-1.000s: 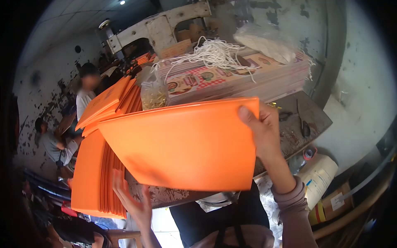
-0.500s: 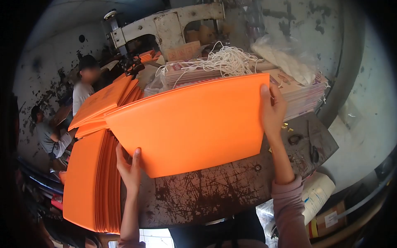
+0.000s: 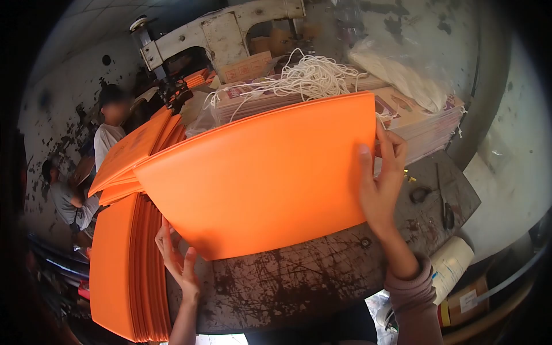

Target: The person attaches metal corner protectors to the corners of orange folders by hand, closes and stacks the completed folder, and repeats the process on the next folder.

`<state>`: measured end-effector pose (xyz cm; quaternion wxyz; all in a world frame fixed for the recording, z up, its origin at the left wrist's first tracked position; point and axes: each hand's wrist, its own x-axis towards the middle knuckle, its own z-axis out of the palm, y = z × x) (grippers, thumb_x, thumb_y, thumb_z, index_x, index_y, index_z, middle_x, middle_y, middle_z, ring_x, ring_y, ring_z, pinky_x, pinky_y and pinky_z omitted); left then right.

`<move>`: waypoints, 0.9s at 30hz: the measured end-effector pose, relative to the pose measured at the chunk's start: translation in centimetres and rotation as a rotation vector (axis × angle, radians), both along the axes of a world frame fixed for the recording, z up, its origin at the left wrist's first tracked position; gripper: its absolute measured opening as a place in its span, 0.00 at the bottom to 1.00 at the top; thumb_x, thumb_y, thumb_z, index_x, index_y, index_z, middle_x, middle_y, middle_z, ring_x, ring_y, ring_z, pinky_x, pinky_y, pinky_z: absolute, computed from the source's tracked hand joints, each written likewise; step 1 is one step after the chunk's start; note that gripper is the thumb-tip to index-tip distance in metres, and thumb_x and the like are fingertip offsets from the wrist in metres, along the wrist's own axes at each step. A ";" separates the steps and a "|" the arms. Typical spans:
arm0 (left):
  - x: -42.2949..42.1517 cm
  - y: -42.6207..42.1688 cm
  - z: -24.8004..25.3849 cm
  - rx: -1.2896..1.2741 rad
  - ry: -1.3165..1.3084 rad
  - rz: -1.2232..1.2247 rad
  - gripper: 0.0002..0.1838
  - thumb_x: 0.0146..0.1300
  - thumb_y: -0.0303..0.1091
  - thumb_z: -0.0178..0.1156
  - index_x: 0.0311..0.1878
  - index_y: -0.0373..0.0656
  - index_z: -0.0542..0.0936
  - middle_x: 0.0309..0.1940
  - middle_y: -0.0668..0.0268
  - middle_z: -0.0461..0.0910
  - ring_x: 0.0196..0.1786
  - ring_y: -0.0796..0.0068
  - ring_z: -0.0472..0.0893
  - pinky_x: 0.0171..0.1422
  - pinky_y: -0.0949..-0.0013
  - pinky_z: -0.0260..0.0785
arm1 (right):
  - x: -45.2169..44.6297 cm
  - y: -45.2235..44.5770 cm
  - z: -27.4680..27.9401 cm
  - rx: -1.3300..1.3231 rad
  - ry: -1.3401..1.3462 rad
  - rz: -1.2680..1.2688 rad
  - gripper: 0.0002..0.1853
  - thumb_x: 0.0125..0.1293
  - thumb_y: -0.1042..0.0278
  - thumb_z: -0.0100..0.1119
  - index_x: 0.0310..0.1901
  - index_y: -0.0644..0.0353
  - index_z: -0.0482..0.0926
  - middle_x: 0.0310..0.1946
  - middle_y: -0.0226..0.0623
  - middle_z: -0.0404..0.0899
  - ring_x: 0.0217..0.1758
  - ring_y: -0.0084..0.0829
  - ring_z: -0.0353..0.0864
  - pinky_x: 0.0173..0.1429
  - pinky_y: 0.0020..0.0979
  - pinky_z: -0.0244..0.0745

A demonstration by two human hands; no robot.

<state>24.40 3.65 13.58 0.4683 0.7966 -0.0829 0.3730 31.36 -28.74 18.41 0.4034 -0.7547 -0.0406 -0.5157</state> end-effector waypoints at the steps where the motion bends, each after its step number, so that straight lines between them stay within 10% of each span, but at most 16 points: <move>1: 0.0 -0.1 0.1 0.000 0.002 -0.008 0.40 0.56 0.52 0.56 0.67 0.38 0.58 0.51 0.59 0.60 0.56 0.65 0.63 0.58 0.61 0.58 | -0.1 0.0 0.0 0.000 0.002 -0.008 0.19 0.65 0.67 0.49 0.58 0.62 0.70 0.44 0.40 0.67 0.44 0.28 0.67 0.51 0.27 0.64; 7: 0.5 -0.5 -0.5 -0.120 -0.150 -0.056 0.42 0.54 0.51 0.56 0.64 0.32 0.55 0.51 0.57 0.61 0.56 0.64 0.64 0.64 0.59 0.51 | 0.1 -0.2 -0.2 0.066 -0.173 0.039 0.15 0.68 0.68 0.46 0.51 0.66 0.72 0.40 0.37 0.69 0.40 0.26 0.67 0.49 0.26 0.63; 15: 1.3 0.6 -2.7 -0.362 -0.340 0.073 0.31 0.64 0.61 0.37 0.44 0.35 0.67 0.43 0.58 0.68 0.48 0.69 0.68 0.60 0.61 0.52 | -1.9 -3.1 -0.4 0.991 -0.161 0.579 0.20 0.72 0.55 0.37 0.28 0.60 0.69 0.26 0.33 0.72 0.30 0.24 0.71 0.39 0.24 0.64; 19: 1.8 2.7 -2.4 -0.230 -0.294 -0.094 0.35 0.66 0.61 0.27 0.22 0.40 0.69 0.22 0.62 0.70 0.30 0.70 0.69 0.40 0.69 0.60 | -6.9 -4.2 -3.3 0.680 0.003 0.513 0.18 0.69 0.58 0.44 0.23 0.59 0.67 0.21 0.37 0.73 0.26 0.23 0.72 0.32 0.22 0.67; 27: 1.2 2.9 0.1 -0.404 -0.178 0.103 0.28 0.71 0.46 0.35 0.18 0.37 0.69 0.16 0.60 0.71 0.19 0.74 0.70 0.27 0.73 0.62 | -15.3 -6.2 -8.8 0.745 0.274 0.506 0.16 0.68 0.66 0.47 0.22 0.63 0.69 0.22 0.38 0.77 0.25 0.25 0.76 0.35 0.26 0.70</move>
